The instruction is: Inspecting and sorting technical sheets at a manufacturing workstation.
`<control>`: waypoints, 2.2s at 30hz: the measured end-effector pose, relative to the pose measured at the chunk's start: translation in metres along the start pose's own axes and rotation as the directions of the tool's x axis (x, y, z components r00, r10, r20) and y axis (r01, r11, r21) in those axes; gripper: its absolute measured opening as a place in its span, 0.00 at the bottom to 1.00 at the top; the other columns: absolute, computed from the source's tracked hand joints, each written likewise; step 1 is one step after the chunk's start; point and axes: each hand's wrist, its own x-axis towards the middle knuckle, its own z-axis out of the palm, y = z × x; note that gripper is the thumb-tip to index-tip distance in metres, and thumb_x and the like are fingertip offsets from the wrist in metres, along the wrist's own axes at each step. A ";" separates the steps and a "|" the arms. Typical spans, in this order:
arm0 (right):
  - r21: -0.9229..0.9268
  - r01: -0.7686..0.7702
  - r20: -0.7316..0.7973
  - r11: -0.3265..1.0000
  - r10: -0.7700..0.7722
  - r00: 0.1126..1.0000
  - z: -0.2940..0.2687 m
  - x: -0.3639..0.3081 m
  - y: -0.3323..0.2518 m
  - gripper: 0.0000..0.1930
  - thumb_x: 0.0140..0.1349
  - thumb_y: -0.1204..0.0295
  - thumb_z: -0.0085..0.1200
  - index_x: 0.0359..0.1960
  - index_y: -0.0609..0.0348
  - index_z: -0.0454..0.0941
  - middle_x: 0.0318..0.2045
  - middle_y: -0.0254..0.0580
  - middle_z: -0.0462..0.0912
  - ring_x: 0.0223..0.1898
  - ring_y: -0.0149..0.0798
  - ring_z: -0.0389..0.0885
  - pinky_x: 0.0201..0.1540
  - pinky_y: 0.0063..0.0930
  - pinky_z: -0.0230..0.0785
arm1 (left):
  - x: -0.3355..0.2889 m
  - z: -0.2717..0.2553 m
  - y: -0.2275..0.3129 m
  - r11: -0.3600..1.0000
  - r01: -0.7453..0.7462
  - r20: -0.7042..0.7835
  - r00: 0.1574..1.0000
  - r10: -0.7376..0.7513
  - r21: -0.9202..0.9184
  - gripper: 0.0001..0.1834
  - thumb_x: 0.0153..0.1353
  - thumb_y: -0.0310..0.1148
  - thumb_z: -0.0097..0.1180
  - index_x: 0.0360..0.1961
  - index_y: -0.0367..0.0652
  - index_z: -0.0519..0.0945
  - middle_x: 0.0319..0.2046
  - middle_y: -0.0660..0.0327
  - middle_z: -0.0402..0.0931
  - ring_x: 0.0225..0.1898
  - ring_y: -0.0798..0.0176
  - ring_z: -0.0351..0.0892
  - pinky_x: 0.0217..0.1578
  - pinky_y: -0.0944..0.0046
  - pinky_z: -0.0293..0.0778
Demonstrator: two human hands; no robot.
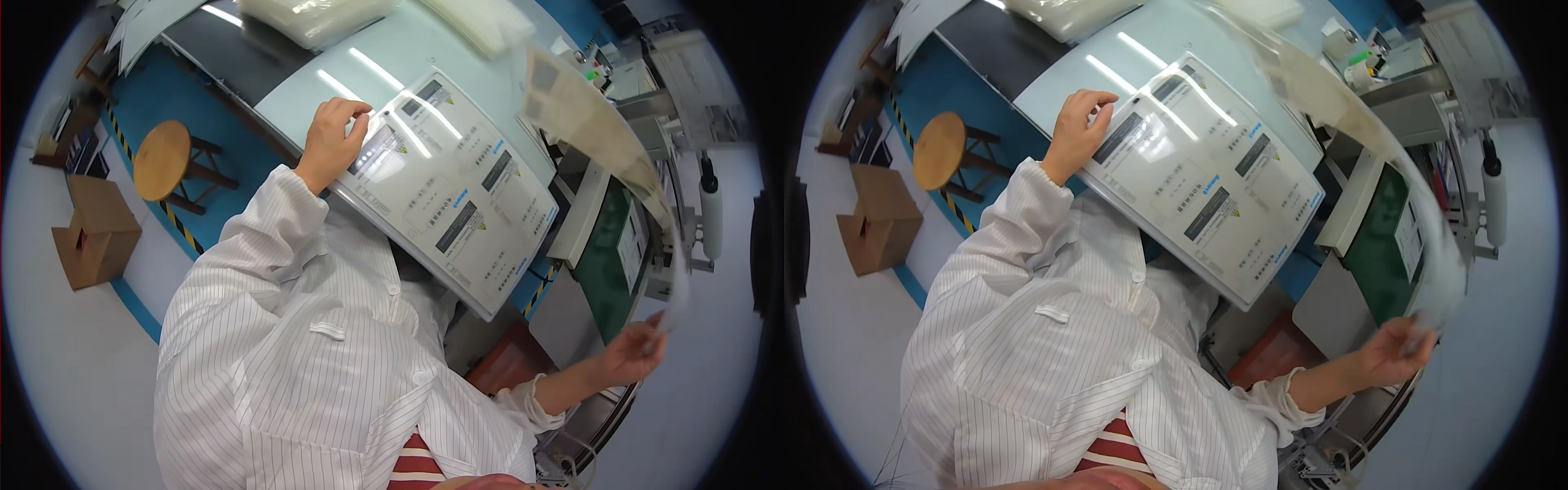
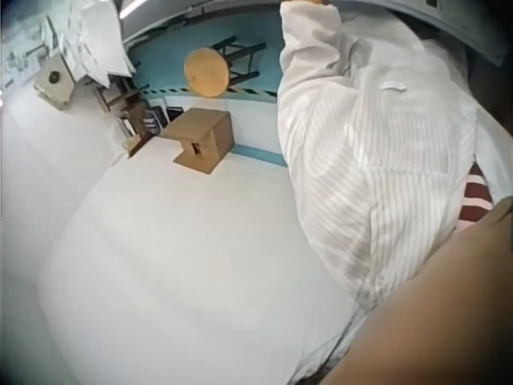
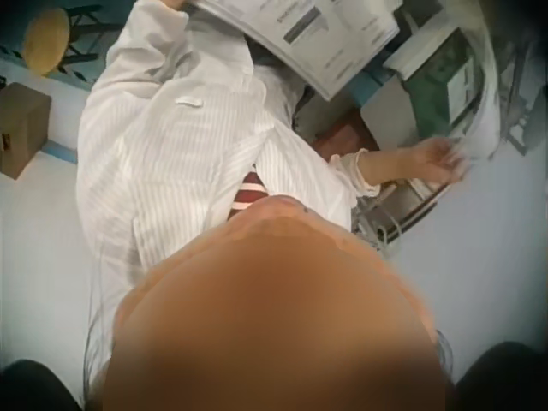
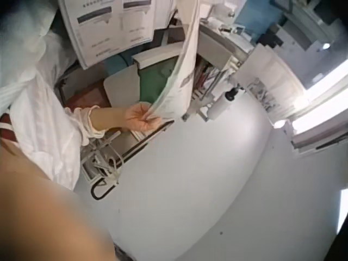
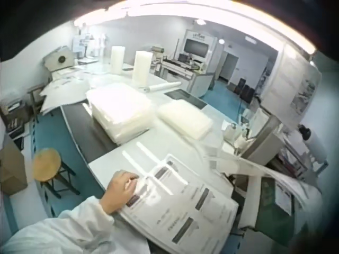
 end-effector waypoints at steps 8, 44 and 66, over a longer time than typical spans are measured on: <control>-0.206 -0.439 -0.449 0.875 0.314 0.837 -0.022 -0.081 0.126 0.19 0.60 0.78 0.50 0.54 0.68 0.69 0.47 0.47 0.78 0.48 0.39 0.78 0.54 0.35 0.70 | 0.020 -0.043 0.005 0.213 0.770 0.742 0.638 -0.208 -0.602 0.39 0.67 0.61 0.32 0.43 0.30 0.77 0.29 0.55 0.79 0.25 0.67 0.78 0.30 0.71 0.78; -0.678 -0.670 -0.726 0.301 -0.132 0.675 -0.085 -0.094 0.092 0.21 0.63 0.67 0.54 0.54 0.65 0.70 0.42 0.39 0.75 0.37 0.28 0.75 0.38 0.20 0.71 | -0.003 0.019 -0.003 0.991 0.037 0.334 0.939 -0.078 0.127 0.14 0.63 0.30 0.49 0.49 0.36 0.75 0.37 0.60 0.68 0.31 0.70 0.63 0.34 0.70 0.66; 0.049 0.171 -0.958 0.984 -0.002 0.287 -0.254 -0.050 -0.012 0.31 0.68 0.71 0.38 0.66 0.72 0.39 0.68 0.61 0.42 0.68 0.55 0.49 0.68 0.48 0.50 | -0.007 0.023 -0.005 0.955 -0.090 0.250 0.968 0.017 0.284 0.15 0.67 0.30 0.43 0.49 0.32 0.72 0.39 0.53 0.68 0.35 0.59 0.68 0.37 0.63 0.66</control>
